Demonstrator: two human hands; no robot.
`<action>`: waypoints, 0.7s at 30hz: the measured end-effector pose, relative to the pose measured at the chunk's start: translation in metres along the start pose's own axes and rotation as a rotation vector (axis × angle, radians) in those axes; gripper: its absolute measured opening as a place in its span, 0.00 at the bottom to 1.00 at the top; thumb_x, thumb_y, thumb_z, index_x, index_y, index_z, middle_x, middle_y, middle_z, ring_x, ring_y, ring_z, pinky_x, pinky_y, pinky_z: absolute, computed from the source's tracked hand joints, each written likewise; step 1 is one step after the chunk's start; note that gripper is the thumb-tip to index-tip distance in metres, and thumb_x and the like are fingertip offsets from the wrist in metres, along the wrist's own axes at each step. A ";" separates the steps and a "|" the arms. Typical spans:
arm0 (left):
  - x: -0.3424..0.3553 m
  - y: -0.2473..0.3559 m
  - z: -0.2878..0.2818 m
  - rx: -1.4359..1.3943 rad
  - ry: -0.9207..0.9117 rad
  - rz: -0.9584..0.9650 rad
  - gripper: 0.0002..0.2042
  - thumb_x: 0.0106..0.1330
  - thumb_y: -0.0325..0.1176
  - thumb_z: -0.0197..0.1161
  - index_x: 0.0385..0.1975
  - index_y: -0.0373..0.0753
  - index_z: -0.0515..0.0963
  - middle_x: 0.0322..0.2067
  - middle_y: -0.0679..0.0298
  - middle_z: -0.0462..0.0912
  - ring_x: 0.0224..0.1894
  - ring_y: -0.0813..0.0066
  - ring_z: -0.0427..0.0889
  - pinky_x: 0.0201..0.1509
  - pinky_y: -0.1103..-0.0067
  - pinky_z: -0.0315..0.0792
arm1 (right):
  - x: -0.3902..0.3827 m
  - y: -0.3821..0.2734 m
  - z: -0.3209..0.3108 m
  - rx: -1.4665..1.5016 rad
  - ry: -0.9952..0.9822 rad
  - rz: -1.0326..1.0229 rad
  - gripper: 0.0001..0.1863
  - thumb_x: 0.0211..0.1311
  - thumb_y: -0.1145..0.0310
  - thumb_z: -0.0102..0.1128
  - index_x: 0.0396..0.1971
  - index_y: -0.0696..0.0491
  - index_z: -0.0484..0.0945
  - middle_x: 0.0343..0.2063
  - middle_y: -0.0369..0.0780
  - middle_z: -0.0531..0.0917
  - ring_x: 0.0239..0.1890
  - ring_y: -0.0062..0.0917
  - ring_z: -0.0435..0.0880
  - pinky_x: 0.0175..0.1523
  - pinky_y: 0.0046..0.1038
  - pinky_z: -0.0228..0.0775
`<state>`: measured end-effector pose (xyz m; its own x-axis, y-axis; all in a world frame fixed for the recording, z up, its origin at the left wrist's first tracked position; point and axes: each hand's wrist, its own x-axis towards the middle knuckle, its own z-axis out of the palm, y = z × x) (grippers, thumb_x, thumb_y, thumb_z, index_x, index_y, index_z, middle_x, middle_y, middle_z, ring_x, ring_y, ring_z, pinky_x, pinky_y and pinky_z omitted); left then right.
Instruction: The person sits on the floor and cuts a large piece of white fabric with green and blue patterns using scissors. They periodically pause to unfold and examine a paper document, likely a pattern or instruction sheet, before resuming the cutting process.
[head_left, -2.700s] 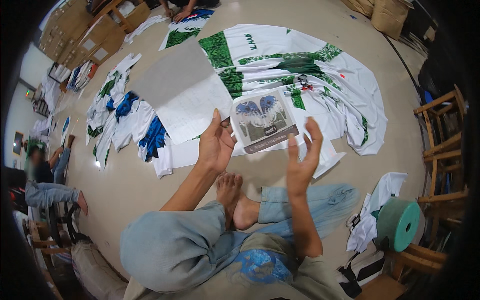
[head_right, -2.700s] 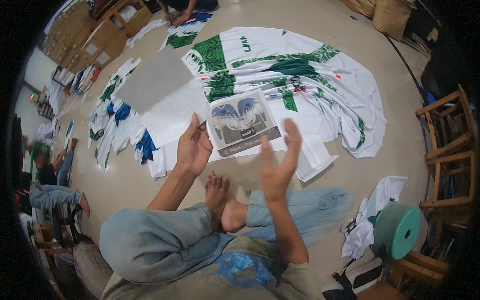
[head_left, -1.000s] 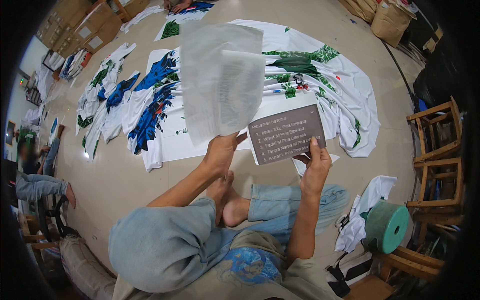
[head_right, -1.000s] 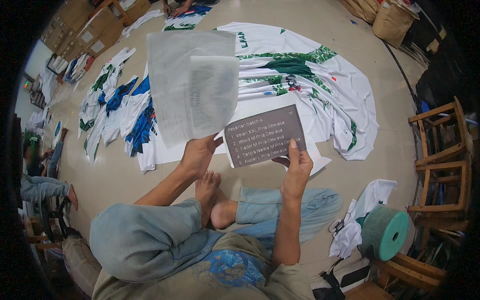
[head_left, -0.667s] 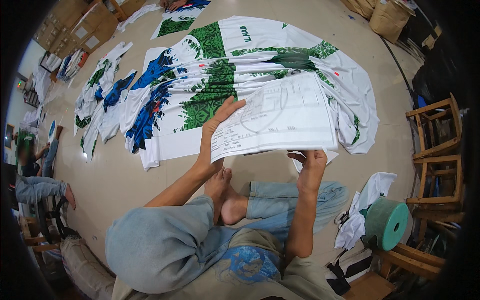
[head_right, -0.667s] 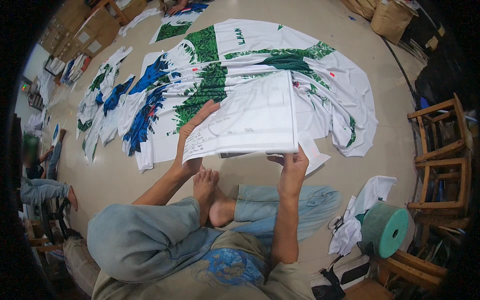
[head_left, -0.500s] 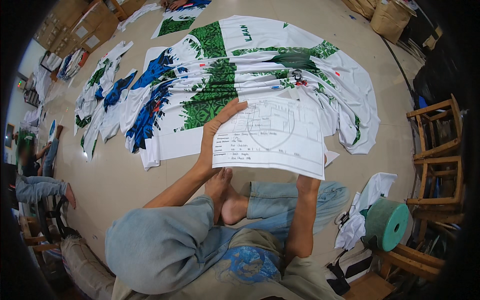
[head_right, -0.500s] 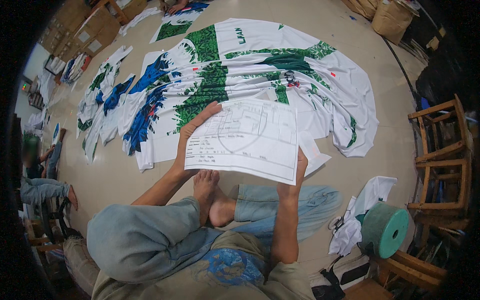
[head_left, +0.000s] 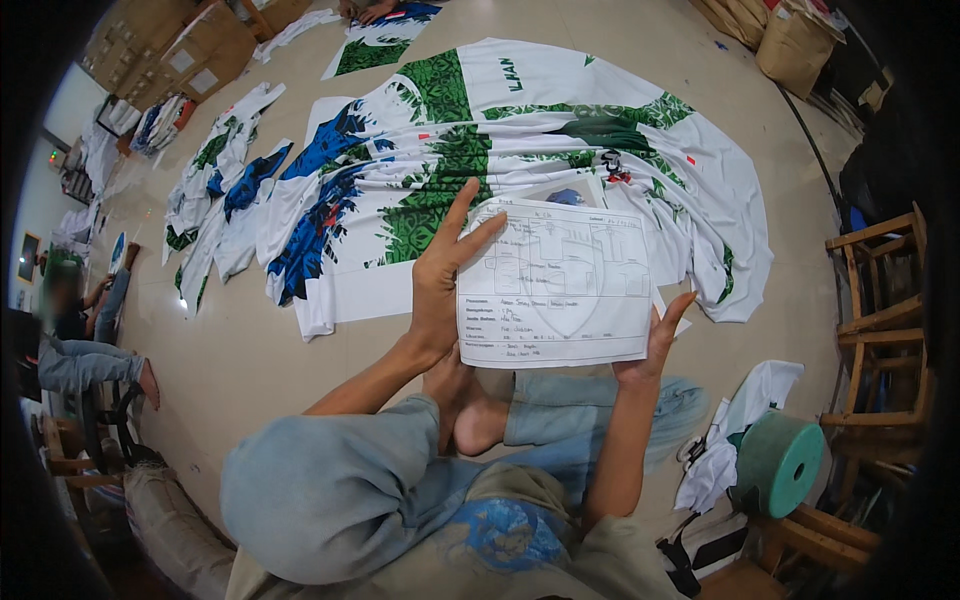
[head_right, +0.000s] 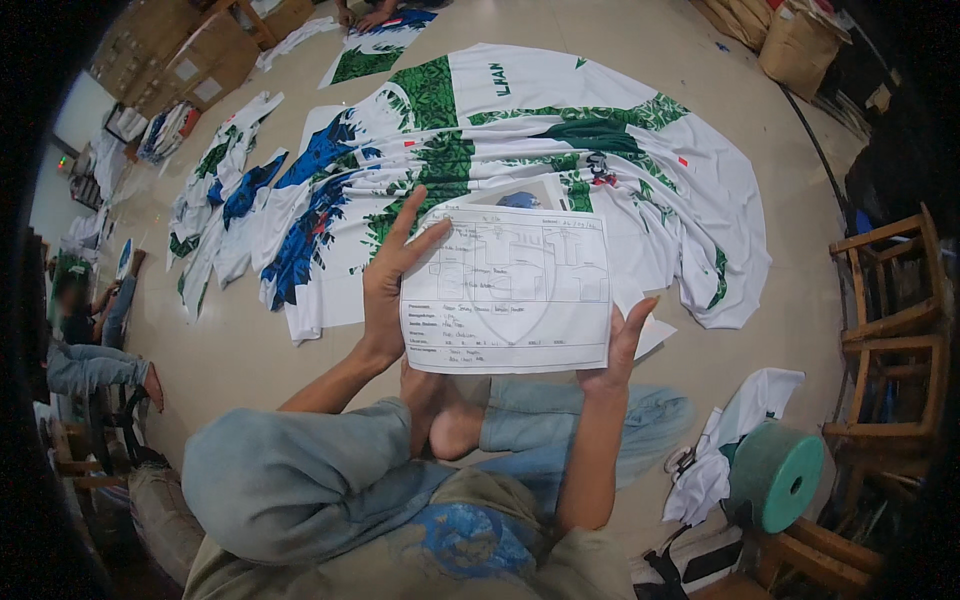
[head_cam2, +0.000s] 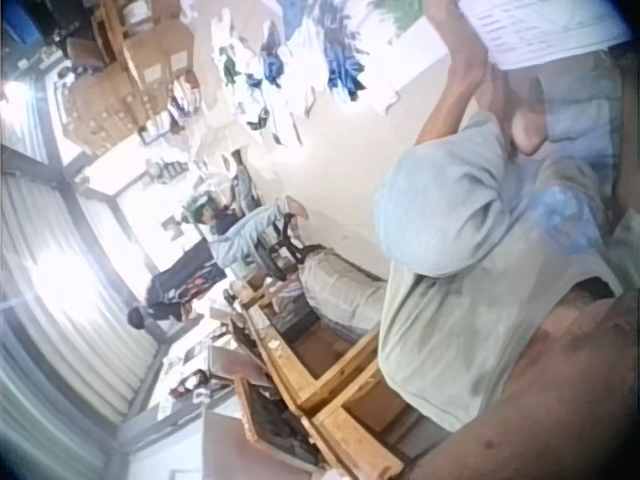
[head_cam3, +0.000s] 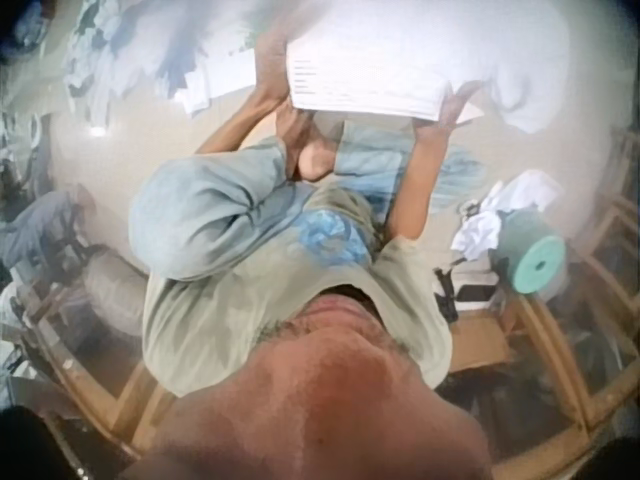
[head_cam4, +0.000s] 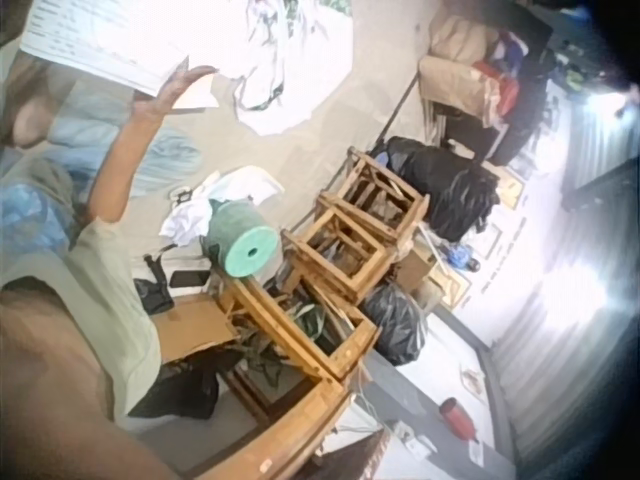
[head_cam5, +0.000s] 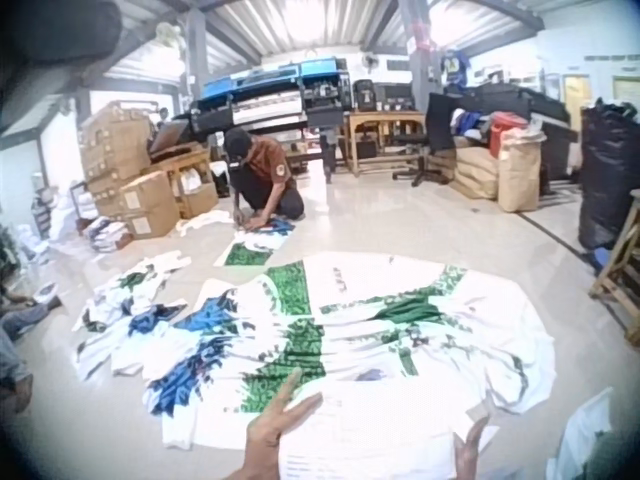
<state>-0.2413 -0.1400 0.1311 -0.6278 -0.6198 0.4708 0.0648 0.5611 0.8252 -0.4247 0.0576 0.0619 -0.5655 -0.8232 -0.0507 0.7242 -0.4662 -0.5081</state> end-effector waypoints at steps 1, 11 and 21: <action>0.000 0.000 -0.002 -0.011 0.001 -0.012 0.26 0.57 0.25 0.72 0.59 0.42 0.81 0.74 0.48 0.61 0.73 0.56 0.65 0.72 0.69 0.65 | 0.002 0.000 -0.002 -0.037 -0.039 0.013 0.36 0.78 0.50 0.49 0.72 0.63 0.59 0.64 0.48 0.74 0.62 0.28 0.78 0.65 0.29 0.71; 0.000 -0.005 0.001 -0.036 -0.019 -0.098 0.21 0.65 0.21 0.63 0.60 0.39 0.80 0.74 0.49 0.61 0.73 0.57 0.66 0.71 0.73 0.65 | 0.022 -0.008 0.016 -0.694 0.181 0.049 0.15 0.73 0.68 0.61 0.50 0.64 0.79 0.40 0.40 0.87 0.38 0.16 0.84 0.47 0.21 0.76; -0.082 -0.145 0.030 0.018 -0.135 -0.481 0.24 0.67 0.15 0.48 0.61 0.37 0.78 0.76 0.49 0.56 0.76 0.54 0.59 0.76 0.69 0.59 | -0.011 -0.049 -0.122 -1.625 0.890 -0.494 0.27 0.67 0.58 0.67 0.58 0.61 0.76 0.45 0.46 0.84 0.39 0.32 0.82 0.47 0.35 0.75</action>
<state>-0.2225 -0.1544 -0.0365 -0.6782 -0.7348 -0.0069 -0.2693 0.2398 0.9327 -0.5022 0.1296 -0.0177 -0.9659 -0.1069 0.2358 -0.2539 0.5687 -0.7824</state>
